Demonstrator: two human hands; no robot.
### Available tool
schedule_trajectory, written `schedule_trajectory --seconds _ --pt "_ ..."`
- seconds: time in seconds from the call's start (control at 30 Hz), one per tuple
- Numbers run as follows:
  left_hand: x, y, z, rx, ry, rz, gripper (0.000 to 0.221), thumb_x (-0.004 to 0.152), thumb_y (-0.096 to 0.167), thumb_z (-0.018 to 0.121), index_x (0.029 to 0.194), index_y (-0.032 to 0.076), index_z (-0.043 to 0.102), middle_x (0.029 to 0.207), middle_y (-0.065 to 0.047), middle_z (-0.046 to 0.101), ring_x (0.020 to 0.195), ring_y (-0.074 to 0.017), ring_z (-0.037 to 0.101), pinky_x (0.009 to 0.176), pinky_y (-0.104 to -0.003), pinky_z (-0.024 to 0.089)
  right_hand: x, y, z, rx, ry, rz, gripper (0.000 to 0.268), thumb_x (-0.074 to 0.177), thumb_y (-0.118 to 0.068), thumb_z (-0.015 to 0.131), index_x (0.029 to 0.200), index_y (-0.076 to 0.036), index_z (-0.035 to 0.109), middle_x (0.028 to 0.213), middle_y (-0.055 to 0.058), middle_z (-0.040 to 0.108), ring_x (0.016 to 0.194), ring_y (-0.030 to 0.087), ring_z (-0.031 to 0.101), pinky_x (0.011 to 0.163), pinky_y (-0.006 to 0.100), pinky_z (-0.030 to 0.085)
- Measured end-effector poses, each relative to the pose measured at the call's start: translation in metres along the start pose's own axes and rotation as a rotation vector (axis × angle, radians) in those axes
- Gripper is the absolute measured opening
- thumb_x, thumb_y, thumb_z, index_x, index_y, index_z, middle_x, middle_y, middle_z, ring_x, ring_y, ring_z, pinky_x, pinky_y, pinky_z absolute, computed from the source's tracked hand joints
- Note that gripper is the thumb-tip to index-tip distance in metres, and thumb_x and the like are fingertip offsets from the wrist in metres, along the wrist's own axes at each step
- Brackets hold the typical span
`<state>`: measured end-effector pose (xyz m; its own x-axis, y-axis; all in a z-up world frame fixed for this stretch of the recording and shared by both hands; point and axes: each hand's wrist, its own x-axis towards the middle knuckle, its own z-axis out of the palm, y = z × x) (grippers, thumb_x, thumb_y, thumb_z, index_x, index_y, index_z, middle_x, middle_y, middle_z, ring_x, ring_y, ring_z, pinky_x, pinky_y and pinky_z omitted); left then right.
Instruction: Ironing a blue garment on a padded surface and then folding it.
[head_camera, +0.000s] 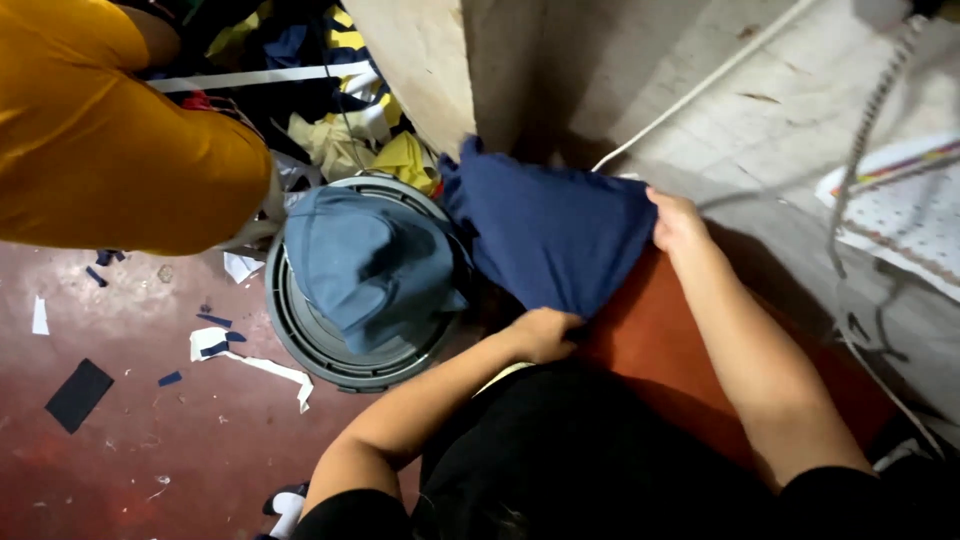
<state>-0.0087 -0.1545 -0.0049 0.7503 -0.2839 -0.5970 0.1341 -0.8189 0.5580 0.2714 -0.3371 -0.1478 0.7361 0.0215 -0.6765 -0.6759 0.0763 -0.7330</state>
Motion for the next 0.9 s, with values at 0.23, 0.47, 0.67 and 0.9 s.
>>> schedule_trajectory --seconds 0.23,0.47,0.67,0.9 --pt "0.062 0.075 0.080 -0.015 -0.195 0.249 0.034 0.089 0.030 0.066 0.122 0.023 0.068 0.114 -0.010 0.077 0.117 -0.0339 0.071 0.097 -0.046 0.058 -0.001 0.025 -0.169 -0.360 0.333 -0.007 0.051 0.089 -0.044 0.088 0.119 -0.007 0.071 0.118 0.008 0.063 0.106 0.017 0.064 0.077 0.047 0.056" --pt "0.075 0.068 0.129 0.033 -0.323 0.224 0.043 0.088 0.042 0.070 0.128 0.027 0.066 0.119 -0.002 0.076 0.119 -0.0269 0.070 0.098 -0.041 0.057 -0.113 0.016 -0.182 -0.597 0.258 -0.101 0.049 0.100 -0.042 0.077 0.131 -0.005 0.066 0.116 0.017 0.069 0.103 0.037 0.068 0.072 0.052 0.060" --pt "0.028 0.021 0.038 -0.294 0.033 0.066 0.028 0.092 0.031 0.064 0.115 0.020 0.076 0.108 -0.007 0.079 0.107 -0.0330 0.073 0.091 -0.045 0.060 -0.112 0.040 -0.173 -1.144 0.500 -0.428 0.032 0.100 -0.047 0.071 0.125 -0.028 0.066 0.104 0.004 0.075 0.102 0.029 0.072 0.085 0.045 0.057" --pt "0.070 -0.207 -0.057 -0.312 1.293 -0.281 0.016 0.100 0.020 0.061 0.108 0.009 0.070 0.096 -0.016 0.072 0.095 -0.0360 0.069 0.083 -0.044 0.055 -0.233 0.003 -0.121 -0.885 0.428 -0.323 0.072 0.102 -0.046 0.068 0.157 -0.013 0.034 0.123 0.026 0.069 0.120 0.042 0.063 0.102 0.056 0.049"
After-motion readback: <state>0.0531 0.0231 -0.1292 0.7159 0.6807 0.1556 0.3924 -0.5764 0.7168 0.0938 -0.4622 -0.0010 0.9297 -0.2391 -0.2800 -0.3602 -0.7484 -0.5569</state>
